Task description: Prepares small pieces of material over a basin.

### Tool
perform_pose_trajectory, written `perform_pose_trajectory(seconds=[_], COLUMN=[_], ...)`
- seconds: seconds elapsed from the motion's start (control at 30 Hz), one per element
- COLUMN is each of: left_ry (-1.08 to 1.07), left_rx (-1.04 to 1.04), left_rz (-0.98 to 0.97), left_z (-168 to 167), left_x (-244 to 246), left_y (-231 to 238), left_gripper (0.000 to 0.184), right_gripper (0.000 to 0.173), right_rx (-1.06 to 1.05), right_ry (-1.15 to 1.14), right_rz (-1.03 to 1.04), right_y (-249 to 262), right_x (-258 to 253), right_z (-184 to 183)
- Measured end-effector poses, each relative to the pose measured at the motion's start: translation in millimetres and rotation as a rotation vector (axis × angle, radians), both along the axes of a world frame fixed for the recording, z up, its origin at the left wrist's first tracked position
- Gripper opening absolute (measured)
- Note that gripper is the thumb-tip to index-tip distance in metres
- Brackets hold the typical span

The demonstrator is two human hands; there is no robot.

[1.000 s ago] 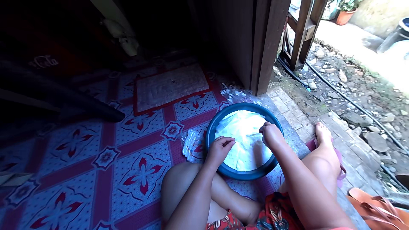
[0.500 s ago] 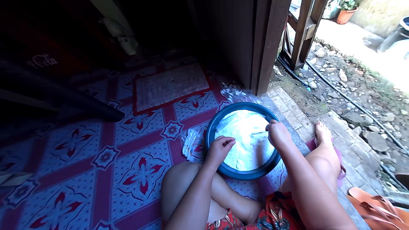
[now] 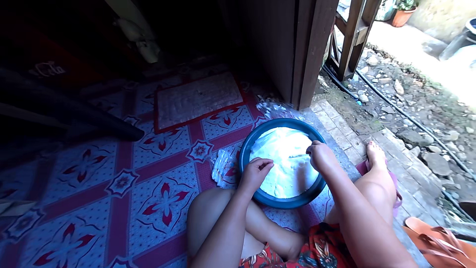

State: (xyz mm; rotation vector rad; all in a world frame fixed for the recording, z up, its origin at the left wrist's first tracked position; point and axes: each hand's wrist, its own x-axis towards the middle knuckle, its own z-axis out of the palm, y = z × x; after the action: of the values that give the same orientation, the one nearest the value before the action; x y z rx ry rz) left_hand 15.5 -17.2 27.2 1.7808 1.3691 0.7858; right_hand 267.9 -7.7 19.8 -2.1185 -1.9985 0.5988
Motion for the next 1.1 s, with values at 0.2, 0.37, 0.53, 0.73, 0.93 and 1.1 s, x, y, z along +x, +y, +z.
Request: perform_pose_trajectory(seconds=[0.2,0.37,0.53,0.73,0.93,1.1], left_ry=[0.004,-0.012,0.007,-0.005,0.000,0.015], left_rx=[-0.018,-0.008,-0.019,-0.029,-0.026,-0.015], left_rz=[-0.006,-0.001,-0.020,-0.014,-0.016,-0.012], left_z=[-2,-3,-1,-3,1,2], left_x=[0,-3,0,-2,-1,-3], left_y=[-1,1,1,2,1,2], left_gripper=[0.016,0.016,0.017,0.016,0.016,0.017], right_gripper=[0.026,0.024,0.019,0.024,0.026,0.023], right_rx=[0.021,0.169,0.225,0.056,0.023,0.202], right_ry=[-0.075,-0.094,-0.134,-0.067,0.005,-0.060], right_rz=[0.030,0.052,0.104,0.042,0.043,0.088], right_y=[1,-4,-8,2,11,0], right_x=[-2,-1,-11,-5,-6,-7], right_z=[-7,5,11,-3,-23,-5])
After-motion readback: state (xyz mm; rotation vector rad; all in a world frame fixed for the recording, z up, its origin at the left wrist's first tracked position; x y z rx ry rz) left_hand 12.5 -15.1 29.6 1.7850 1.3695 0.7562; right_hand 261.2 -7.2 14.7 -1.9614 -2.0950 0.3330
